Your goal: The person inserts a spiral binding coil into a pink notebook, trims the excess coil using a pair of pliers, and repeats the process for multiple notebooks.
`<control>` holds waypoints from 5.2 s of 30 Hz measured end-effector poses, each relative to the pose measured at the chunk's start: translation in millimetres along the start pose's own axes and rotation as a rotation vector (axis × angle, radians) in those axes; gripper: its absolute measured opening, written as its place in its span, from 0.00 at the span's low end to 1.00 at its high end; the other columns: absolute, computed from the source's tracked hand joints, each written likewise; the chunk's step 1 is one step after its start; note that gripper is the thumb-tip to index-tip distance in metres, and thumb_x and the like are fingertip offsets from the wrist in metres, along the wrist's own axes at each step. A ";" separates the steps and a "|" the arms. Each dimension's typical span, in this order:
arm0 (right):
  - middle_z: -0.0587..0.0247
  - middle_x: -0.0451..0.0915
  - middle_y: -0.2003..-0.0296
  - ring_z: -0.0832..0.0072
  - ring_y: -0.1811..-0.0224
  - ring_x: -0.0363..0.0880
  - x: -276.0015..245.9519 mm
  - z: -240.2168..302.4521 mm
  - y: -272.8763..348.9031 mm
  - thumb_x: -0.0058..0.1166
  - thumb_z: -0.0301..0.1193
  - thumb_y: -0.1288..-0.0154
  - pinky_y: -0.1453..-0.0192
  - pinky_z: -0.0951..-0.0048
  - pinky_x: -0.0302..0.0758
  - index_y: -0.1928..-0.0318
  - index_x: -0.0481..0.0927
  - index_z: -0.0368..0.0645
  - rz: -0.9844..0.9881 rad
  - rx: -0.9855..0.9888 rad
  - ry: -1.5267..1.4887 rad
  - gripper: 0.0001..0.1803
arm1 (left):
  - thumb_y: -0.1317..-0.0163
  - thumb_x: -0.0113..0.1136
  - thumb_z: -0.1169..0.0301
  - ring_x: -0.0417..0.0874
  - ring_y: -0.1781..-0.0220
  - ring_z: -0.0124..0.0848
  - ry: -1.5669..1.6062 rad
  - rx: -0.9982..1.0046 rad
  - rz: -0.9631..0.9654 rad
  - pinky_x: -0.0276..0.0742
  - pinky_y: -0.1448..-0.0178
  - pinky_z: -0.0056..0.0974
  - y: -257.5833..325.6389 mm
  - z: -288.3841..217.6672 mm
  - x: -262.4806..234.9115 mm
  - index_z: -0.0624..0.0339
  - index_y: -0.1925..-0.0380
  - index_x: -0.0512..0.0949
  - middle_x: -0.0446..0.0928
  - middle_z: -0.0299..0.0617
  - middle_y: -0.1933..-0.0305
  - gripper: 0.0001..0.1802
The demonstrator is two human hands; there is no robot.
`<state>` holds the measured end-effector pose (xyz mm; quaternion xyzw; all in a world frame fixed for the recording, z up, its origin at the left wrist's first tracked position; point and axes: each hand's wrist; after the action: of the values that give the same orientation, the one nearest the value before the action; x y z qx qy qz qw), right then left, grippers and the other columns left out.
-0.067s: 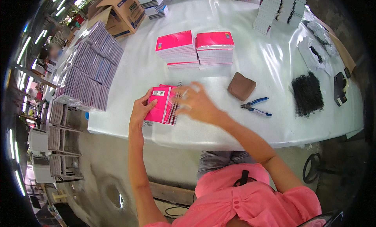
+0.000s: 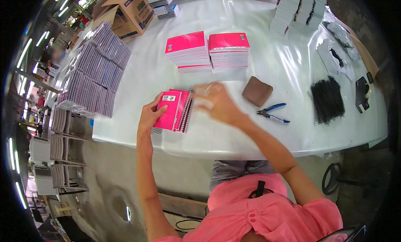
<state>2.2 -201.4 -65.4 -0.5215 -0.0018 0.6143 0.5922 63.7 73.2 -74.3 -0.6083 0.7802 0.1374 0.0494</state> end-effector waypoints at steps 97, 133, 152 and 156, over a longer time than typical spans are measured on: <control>0.51 0.73 0.42 0.59 0.41 0.71 -150.6 -101.4 69.0 0.68 0.41 0.51 0.42 0.64 0.70 0.55 0.79 0.43 0.576 0.402 0.087 0.24 | 0.41 0.58 0.45 0.83 0.57 0.48 -1.103 0.624 0.350 0.79 0.61 0.47 57.5 -83.1 208.2 0.35 0.28 0.56 0.81 0.44 0.50 0.42; 0.50 0.80 0.47 0.64 0.45 0.78 -133.3 -98.0 51.2 0.61 0.48 0.41 0.38 0.64 0.70 0.51 0.83 0.32 0.726 0.474 -0.707 0.30 | 0.53 0.71 0.50 0.77 0.39 0.51 -0.947 0.551 0.035 0.80 0.50 0.45 53.7 -65.0 174.6 0.34 0.27 0.53 0.76 0.54 0.40 0.54; 0.53 0.80 0.47 0.66 0.46 0.77 -122.3 -86.4 44.6 0.63 0.45 0.42 0.39 0.64 0.70 0.51 0.83 0.33 0.605 0.470 -0.925 0.28 | 0.52 0.74 0.77 0.79 0.46 0.25 0.278 0.329 0.052 0.75 0.55 0.26 46.3 -13.5 183.2 0.47 0.25 0.49 0.72 0.49 0.34 0.58; 0.55 0.81 0.47 0.67 0.47 0.77 -121.2 -69.9 33.9 0.63 0.43 0.42 0.39 0.64 0.70 0.50 0.83 0.35 0.658 0.471 -0.868 0.26 | 0.50 0.72 0.79 0.78 0.43 0.27 0.219 0.307 0.055 0.77 0.52 0.27 47.1 -7.4 176.3 0.47 0.24 0.47 0.71 0.49 0.33 0.57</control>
<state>-7.3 -342.9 -40.9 -0.0504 0.0545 0.9066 0.4154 -25.9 -83.3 -103.0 -0.5833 0.8091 -0.0489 0.0526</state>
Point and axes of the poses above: each hand's wrist, its own y-axis away from the middle knuckle, its own x-axis out of the palm, z = x × y
